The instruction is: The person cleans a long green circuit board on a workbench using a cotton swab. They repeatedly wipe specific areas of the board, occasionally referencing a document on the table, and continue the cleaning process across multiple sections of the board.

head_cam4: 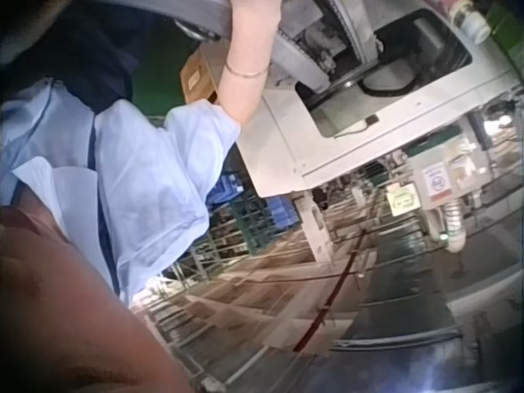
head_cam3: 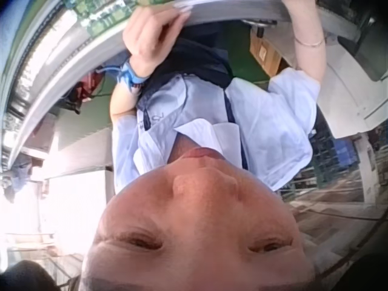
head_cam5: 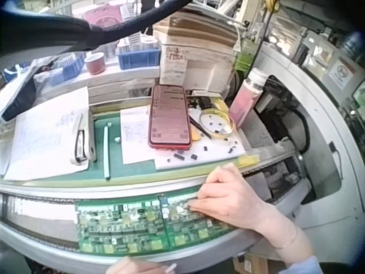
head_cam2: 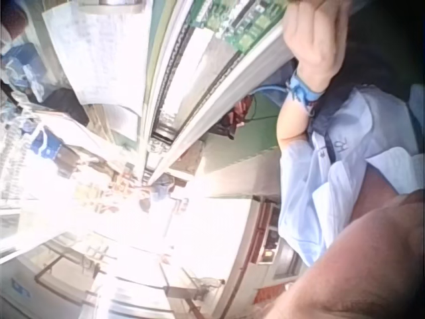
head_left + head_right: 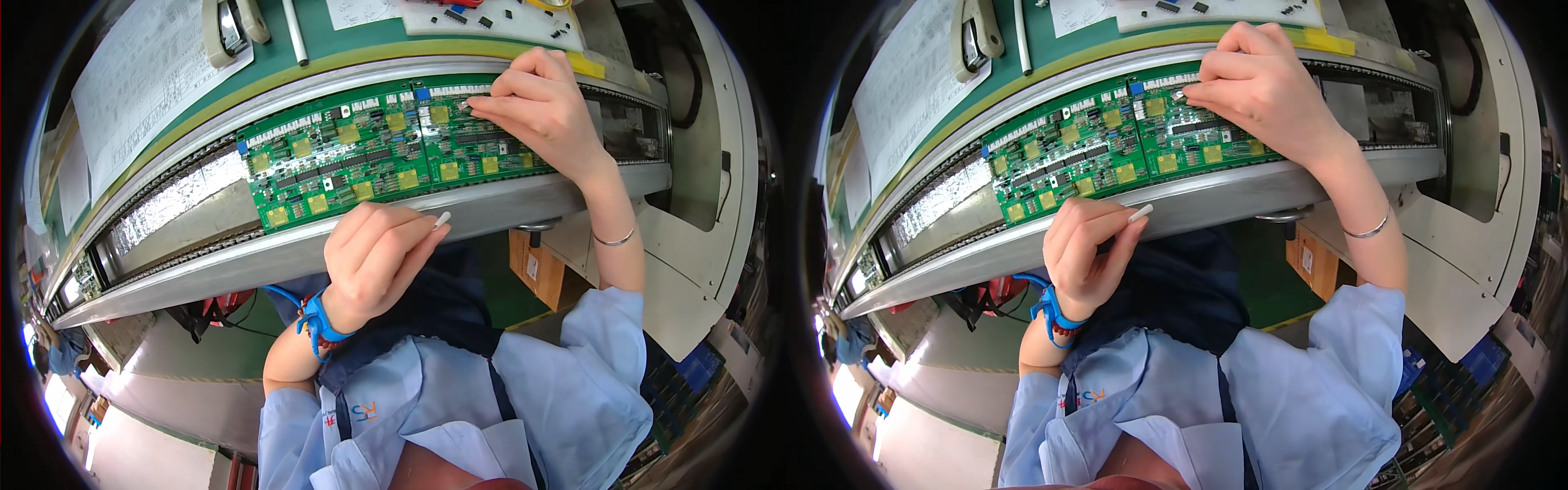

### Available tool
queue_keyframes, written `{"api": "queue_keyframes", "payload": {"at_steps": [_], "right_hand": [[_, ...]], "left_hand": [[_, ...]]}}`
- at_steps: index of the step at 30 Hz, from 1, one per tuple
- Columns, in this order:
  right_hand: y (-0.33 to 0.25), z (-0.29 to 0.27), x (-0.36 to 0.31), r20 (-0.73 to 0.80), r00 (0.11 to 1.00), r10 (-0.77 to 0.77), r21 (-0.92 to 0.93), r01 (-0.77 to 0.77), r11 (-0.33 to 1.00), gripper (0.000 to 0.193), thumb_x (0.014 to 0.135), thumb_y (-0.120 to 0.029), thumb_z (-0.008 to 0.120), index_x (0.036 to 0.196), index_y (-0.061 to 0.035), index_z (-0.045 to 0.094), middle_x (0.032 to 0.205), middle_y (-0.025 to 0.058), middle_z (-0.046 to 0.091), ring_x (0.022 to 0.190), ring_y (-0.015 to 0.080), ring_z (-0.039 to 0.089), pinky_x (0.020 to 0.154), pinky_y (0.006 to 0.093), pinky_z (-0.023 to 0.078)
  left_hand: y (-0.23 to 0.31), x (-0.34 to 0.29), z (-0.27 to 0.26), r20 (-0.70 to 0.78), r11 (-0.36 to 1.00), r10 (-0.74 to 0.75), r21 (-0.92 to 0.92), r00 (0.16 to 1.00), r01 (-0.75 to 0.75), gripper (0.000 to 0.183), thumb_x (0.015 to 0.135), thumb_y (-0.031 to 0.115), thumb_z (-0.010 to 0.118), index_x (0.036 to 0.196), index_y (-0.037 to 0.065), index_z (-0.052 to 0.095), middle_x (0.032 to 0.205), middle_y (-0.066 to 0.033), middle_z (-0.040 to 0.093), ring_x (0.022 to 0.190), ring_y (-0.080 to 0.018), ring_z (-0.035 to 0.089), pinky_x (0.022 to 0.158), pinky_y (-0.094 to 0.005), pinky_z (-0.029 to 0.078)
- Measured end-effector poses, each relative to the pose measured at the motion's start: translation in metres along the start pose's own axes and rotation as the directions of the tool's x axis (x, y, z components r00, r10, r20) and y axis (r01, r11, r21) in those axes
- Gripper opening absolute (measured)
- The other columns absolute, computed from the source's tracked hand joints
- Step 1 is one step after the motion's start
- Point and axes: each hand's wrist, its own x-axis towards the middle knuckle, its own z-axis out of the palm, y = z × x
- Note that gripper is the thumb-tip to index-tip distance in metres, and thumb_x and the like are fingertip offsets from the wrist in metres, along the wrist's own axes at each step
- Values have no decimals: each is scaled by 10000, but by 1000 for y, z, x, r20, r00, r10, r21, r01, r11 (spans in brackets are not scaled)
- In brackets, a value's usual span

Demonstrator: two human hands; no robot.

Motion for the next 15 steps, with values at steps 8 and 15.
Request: {"api": "queue_keyframes", "payload": {"at_steps": [8, 15], "right_hand": [[-44, -12, 4, -94, 937, 335, 50, -332, 942, 121, 731, -68, 743, 844, -79, 699, 780, 1, 594, 751, 184, 537, 694, 320, 400], [-79, -16, -28, -74, 856, 511, 79, -506, 859, 134, 743, -43, 722, 873, -57, 694, 792, 15, 596, 739, 195, 542, 694, 317, 382]], "left_hand": [[-9, -9, -52, 113, 998, -63, 11, 992, 62, 270, 683, -24, 758, 909, 10, 614, 870, -94, 656, 725, -235, 602, 611, -328, 468], [9, 3, -26, 276, 971, -86, 237, 957, 19, 169, 784, 52, 681, 903, 42, 560, 1150, -128, 633, 1020, -262, 573, 833, -376, 424]]}}
